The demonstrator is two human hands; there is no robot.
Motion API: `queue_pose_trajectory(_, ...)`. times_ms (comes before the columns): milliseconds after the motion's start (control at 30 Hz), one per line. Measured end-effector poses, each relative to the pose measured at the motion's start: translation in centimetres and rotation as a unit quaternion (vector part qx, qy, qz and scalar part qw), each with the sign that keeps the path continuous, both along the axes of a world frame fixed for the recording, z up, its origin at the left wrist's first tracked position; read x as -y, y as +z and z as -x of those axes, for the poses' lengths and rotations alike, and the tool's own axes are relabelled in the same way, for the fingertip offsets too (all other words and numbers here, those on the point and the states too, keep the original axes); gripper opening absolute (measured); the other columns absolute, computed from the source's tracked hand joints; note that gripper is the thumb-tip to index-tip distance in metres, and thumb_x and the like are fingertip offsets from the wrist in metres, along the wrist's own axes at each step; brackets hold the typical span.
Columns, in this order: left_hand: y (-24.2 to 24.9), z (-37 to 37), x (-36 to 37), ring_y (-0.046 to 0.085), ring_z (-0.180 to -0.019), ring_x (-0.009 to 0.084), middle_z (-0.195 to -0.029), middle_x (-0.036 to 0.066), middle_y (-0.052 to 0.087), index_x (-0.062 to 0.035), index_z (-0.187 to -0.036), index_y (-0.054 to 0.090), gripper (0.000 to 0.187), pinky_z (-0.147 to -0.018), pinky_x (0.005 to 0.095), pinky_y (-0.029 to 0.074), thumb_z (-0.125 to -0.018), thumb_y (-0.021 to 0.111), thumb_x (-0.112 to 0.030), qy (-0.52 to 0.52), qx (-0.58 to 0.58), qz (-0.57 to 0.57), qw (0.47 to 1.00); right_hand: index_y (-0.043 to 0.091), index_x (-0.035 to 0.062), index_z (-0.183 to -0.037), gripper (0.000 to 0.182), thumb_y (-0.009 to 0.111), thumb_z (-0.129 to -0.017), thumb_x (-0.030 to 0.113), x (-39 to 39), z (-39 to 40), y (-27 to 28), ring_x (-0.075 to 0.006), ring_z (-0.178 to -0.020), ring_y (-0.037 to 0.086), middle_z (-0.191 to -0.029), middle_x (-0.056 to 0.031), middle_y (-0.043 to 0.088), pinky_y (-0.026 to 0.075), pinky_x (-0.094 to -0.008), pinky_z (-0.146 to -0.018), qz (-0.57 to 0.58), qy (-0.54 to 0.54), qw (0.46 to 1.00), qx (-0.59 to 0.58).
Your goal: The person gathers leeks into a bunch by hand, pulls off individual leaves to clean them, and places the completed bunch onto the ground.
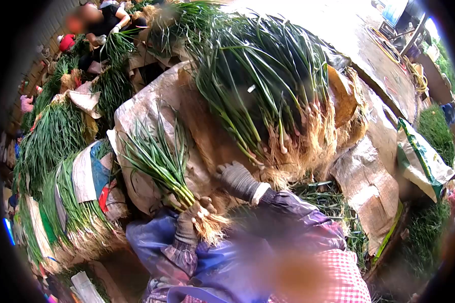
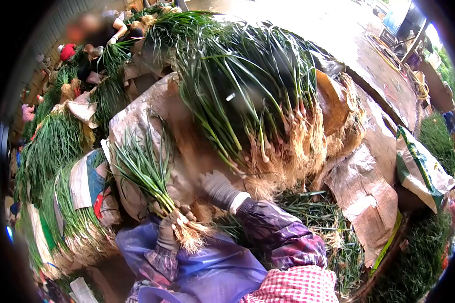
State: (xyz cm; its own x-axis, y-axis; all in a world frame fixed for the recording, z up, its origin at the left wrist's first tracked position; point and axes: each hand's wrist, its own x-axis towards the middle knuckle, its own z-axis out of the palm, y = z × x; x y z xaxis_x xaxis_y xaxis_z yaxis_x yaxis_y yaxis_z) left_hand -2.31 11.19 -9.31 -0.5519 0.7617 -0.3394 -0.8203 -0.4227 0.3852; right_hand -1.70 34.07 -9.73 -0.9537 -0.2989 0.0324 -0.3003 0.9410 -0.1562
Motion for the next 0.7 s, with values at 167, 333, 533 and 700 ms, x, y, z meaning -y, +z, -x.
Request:
queue_pose_trajectory(167,1.2,-0.6,0.2,0.059,-0.085,0.0251,-0.085,0.011,0.060,0.0003,-0.093,0.059,0.027,-0.085,0.0410,0.049,-0.084,0.067,-0.024,-0.001,-0.015,0.034,0.999,0.061,0.0147,-0.102,0.026,0.058,-0.077,0.007,3.0,-6.5,0.7,-0.0253,-0.065,0.056,-0.075,-0.0050,0.055,0.046,-0.0399,-0.058,0.161,-0.043,0.977,-0.131)
queue_pose_trajectory(333,1.7,-1.4,-0.3,0.059,-0.081,0.0220,-0.086,0.009,0.061,0.0012,-0.108,0.055,0.033,-0.083,0.0407,0.050,-0.085,0.067,-0.018,0.030,-0.006,-0.040,0.999,0.061,0.0137,-0.095,0.023,0.074,-0.077,0.024,-3.5,-4.0,6.1,-0.0223,-0.063,0.060,-0.073,-0.0057,0.062,0.047,-0.0354,-0.057,0.083,-0.427,0.866,-0.246)
queue_pose_trajectory(533,-0.6,-1.2,2.1,0.059,-0.084,0.0176,-0.081,0.005,0.062,-0.0035,-0.081,0.061,0.026,-0.080,0.0291,0.046,-0.089,0.063,-0.028,-0.054,-0.083,0.054,0.994,0.065,0.0050,-0.080,0.011,0.069,-0.080,0.015,-3.2,-4.4,9.0,-0.0175,-0.063,0.061,-0.074,-0.0075,0.065,0.048,-0.0302,-0.059,0.260,-0.360,0.881,-0.163)
queue_pose_trajectory(700,2.0,-2.0,1.8,0.056,-0.070,0.0123,-0.080,0.004,0.065,-0.0058,-0.080,0.064,0.029,-0.068,0.0239,0.044,-0.084,0.068,-0.034,-0.059,-0.091,0.119,0.987,0.067,0.0020,-0.088,0.013,0.070,-0.080,0.012,3.6,-6.8,10.6,-0.0108,-0.074,0.062,-0.080,-0.0032,0.066,0.050,-0.0275,-0.067,0.624,-0.224,0.736,0.139)
